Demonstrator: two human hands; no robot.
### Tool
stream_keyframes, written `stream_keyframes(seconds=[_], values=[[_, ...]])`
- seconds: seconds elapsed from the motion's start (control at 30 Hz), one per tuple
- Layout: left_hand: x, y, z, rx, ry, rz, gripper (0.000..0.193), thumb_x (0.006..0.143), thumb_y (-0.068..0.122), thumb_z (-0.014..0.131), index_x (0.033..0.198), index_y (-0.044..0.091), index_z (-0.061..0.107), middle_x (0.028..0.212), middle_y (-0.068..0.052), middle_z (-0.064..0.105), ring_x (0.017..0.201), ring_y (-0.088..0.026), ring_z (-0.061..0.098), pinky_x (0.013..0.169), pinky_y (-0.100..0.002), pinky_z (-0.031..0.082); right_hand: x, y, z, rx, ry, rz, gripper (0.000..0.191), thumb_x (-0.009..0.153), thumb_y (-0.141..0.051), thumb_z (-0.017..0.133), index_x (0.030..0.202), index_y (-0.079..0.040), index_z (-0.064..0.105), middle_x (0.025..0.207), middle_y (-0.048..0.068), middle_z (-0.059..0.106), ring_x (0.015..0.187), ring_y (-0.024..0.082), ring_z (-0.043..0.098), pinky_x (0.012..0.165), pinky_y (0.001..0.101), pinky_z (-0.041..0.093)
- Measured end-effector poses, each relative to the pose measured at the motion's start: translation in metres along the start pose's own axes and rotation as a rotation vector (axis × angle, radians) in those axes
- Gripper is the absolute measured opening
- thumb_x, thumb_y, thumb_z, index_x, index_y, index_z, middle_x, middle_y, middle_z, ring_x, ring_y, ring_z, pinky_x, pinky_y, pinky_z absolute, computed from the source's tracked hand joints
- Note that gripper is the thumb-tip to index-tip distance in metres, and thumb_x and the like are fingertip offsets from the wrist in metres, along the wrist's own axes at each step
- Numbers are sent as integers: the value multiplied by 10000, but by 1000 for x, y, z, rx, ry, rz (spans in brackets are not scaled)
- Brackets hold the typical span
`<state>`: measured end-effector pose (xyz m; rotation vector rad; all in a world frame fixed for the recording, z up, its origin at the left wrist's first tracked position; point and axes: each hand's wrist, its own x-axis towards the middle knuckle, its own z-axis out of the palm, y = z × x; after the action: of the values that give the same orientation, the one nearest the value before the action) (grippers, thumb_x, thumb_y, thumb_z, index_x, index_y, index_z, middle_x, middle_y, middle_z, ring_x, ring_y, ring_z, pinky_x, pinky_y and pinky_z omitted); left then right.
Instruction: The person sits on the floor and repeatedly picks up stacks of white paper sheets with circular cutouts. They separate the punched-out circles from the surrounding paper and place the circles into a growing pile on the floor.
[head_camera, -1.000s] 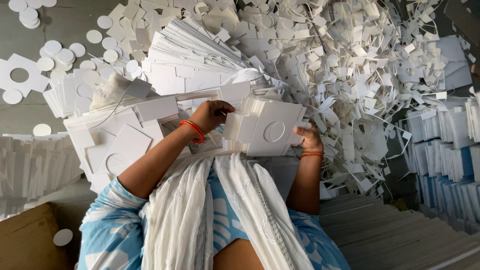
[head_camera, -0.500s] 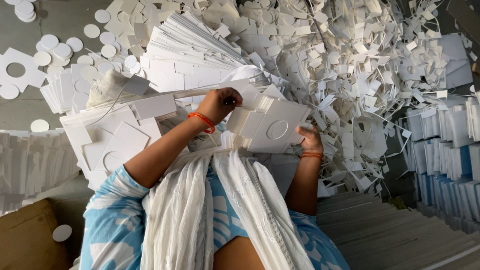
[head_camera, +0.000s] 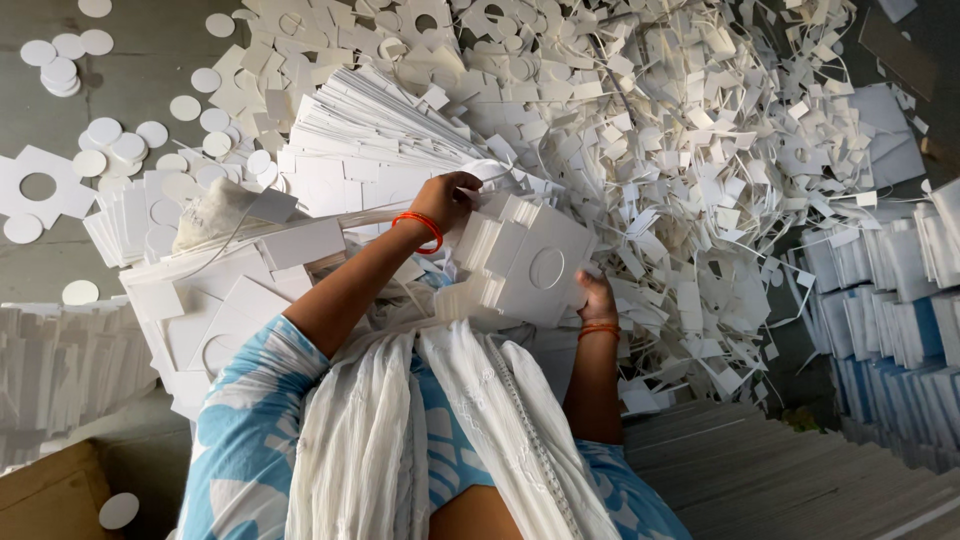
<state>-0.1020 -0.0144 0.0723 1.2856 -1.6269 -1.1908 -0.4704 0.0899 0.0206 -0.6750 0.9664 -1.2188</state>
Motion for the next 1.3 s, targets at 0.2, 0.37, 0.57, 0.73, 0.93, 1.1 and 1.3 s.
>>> stream_keyframes(seconds=[0.2, 0.37, 0.57, 0.73, 0.93, 1.1, 1.3], values=[[9, 25, -1, -72, -305, -171, 376, 881, 16, 625, 1239, 105, 696, 880, -34, 736, 712, -109, 638, 664, -286, 581, -2, 1, 1, -2, -63, 8, 694, 718, -257, 960, 1286, 2, 656, 1139, 82, 699, 1059, 264, 653, 900, 394, 528], [4, 35, 2, -161, -367, -282, 365, 1063, 369, 623, 1122, 38, 763, 731, -74, 575, 591, -141, 523, 566, -306, 468, 3, 0, 5, -4, -114, 6, 712, 673, -251, 962, 1276, -36, 653, 1169, 55, 709, 1095, 241, 653, 930, 371, 526], [-1, 15, 13, -359, -250, -356, 274, 956, 273, 672, 1058, 34, 758, 787, -24, 682, 609, -123, 542, 555, -303, 470, 1, -1, 6, 7, -126, -19, 699, 720, -204, 959, 1307, 4, 641, 1176, 68, 692, 1107, 258, 644, 930, 407, 528], [-33, -15, 19, -547, 85, -283, 278, 1002, 274, 649, 1028, 6, 722, 825, -31, 688, 697, -106, 602, 665, -288, 524, -4, 4, 7, 120, -131, -60, 679, 721, -164, 924, 1309, -22, 615, 1183, 58, 694, 1110, 255, 660, 907, 388, 565], [-78, -11, 10, -406, 221, -125, 238, 1063, 240, 571, 1058, 23, 668, 870, -15, 667, 799, -97, 556, 772, -269, 501, 0, 11, 7, 113, -83, -63, 603, 808, -145, 898, 1326, -14, 617, 1156, 88, 675, 1021, 270, 656, 835, 414, 565], [-89, 18, 2, -175, 183, -107, 265, 1064, 249, 543, 1075, 24, 682, 872, -33, 707, 796, -122, 627, 792, -280, 524, 7, -3, -4, 93, -138, -139, 613, 765, -199, 901, 1280, -7, 630, 1142, 71, 708, 1061, 244, 678, 903, 391, 569], [-89, 30, 10, -362, 99, 103, 489, 1162, 381, 426, 1413, -24, 535, 1320, -119, 643, 1247, -196, 575, 1068, -336, 430, 17, -26, 5, -40, -74, -214, 587, 788, -220, 909, 1265, 0, 648, 1132, 76, 706, 1045, 237, 668, 940, 387, 541]])
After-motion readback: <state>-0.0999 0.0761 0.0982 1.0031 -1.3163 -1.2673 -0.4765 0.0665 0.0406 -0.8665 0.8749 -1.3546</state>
